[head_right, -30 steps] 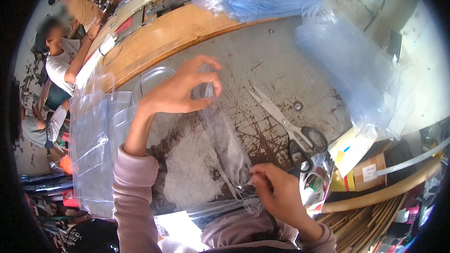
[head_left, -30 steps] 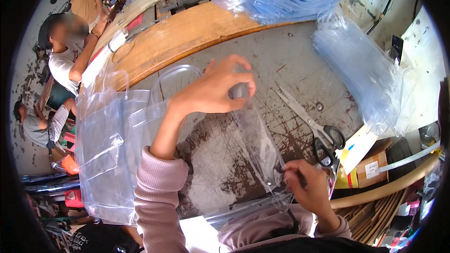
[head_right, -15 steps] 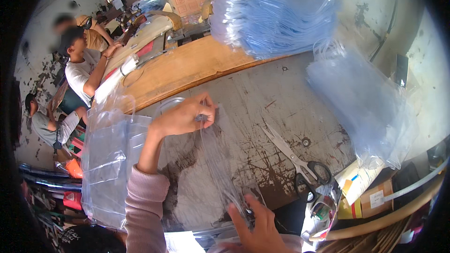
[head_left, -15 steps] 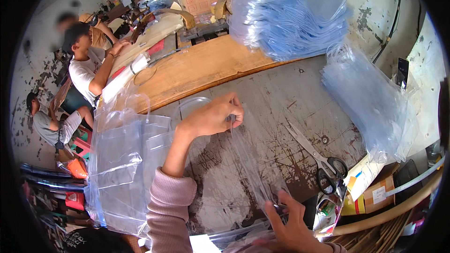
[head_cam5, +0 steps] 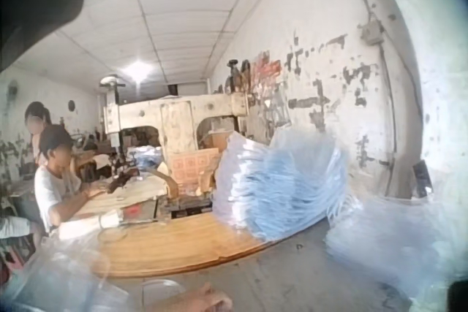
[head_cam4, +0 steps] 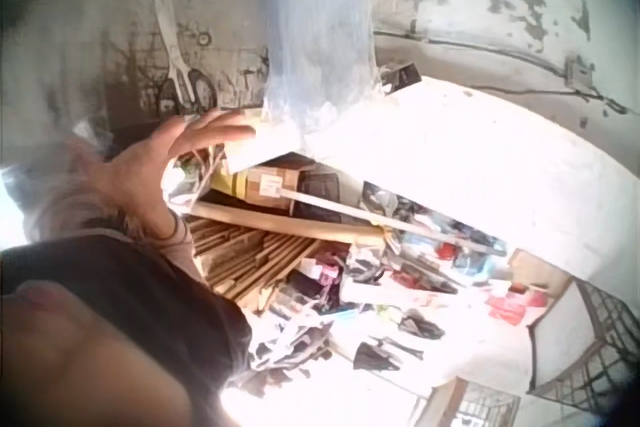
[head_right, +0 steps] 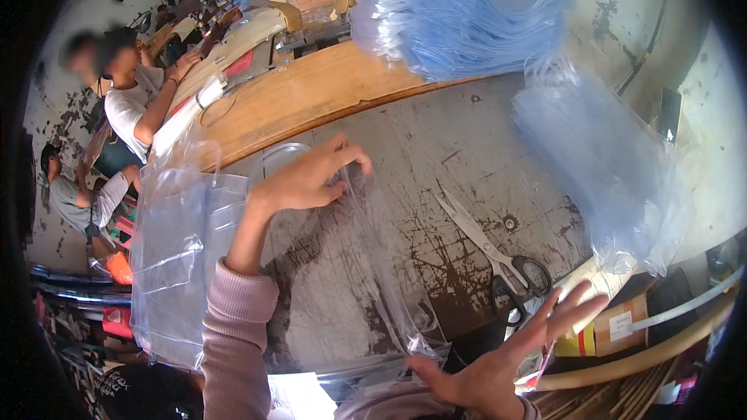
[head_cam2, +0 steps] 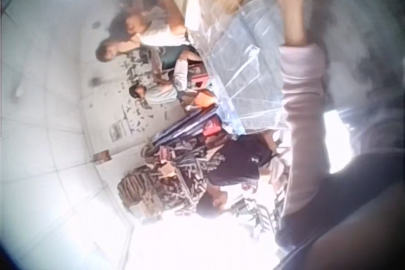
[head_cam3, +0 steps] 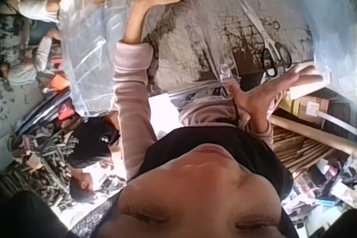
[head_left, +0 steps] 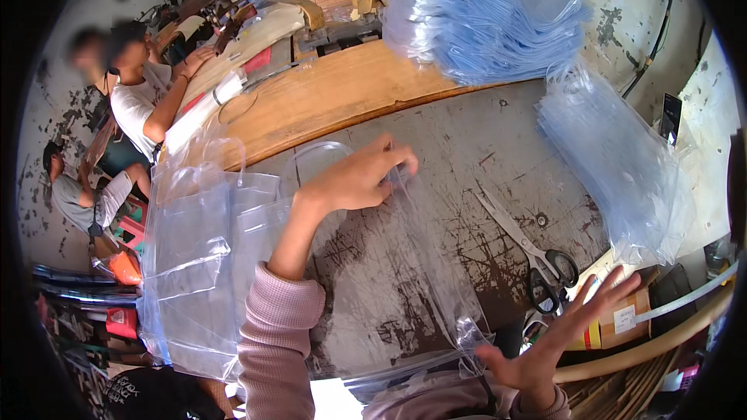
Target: The person trims excess plastic from clear bags using scissors and handles the items by hand at a workstation.
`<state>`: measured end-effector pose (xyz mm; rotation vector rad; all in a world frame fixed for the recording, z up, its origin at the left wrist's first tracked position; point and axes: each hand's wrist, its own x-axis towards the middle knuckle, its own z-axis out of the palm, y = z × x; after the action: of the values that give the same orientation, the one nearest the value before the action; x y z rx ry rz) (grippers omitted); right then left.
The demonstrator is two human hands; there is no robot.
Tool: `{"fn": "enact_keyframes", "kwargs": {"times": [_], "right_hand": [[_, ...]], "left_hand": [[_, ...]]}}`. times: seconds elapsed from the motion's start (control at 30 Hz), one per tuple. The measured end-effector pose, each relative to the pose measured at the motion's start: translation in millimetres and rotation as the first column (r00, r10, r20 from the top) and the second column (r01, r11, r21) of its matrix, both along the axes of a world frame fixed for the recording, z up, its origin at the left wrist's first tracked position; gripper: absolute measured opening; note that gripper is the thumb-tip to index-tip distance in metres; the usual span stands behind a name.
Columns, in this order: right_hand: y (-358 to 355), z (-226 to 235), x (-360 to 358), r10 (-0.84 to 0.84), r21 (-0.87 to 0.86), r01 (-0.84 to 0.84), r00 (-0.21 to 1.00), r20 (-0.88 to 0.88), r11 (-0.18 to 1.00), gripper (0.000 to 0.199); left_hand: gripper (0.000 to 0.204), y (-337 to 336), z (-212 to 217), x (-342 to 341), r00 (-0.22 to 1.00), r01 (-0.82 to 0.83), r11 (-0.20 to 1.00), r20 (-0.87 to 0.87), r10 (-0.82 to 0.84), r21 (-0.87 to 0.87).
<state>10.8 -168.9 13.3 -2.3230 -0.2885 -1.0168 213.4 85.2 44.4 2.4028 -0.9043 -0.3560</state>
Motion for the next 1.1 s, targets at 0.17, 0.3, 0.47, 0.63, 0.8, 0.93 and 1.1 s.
{"fn": "enact_keyframes", "kwargs": {"times": [0.17, 0.3, 0.47, 0.63, 0.8, 0.93, 1.1], "right_hand": [[1.2, 1.2, -5.6, 0.112, 0.182, -0.051, 0.932, -0.345, 0.982, 0.077], [0.5, -3.3, -23.2, 0.151, 0.162, -0.067, 0.793, -0.59, 0.985, 0.055], [-1.0, -7.2, -33.9, 0.225, 0.306, -0.028, 0.741, -0.632, 0.952, 0.044], [-0.6, -13.8, -35.1, 0.37, 0.613, 0.072, 0.74, -0.562, 0.787, 0.033], [-38.4, 4.0, -10.2, 0.22, 0.462, -0.035, 0.909, -0.354, 0.886, 0.009], [-83.1, 71.9, 22.1, -0.057, 0.275, 0.074, 0.996, -0.073, 0.959, 0.016], [-216.9, 159.8, 53.7, -0.348, 0.232, 0.369, 0.929, -0.126, 0.9, 0.031]], "left_hand": [[0.059, -0.3, -13.8, 0.3, 0.988, -0.091, 0.996, 0.123, 0.09, -0.004], [0.058, 4.2, -18.0, 2.2, 0.982, -0.105, 0.994, 0.16, 0.1, 0.02], [0.047, -3.3, -13.1, -0.9, 0.948, -0.093, 0.996, 0.307, 0.085, 0.011], [0.03, -23.6, 43.6, -21.6, 0.92, -0.113, 0.939, 0.323, 0.223, -0.324], [0.037, -34.3, 72.9, -48.4, 0.73, -0.128, 0.907, 0.581, 0.361, -0.402], [0.045, -30.2, 91.1, -57.7, 0.592, -0.086, 0.904, 0.708, 0.384, -0.419], [0.042, 32.5, 115.3, -98.6, 0.576, -0.367, 0.923, 0.752, 0.321, -0.113]]}}
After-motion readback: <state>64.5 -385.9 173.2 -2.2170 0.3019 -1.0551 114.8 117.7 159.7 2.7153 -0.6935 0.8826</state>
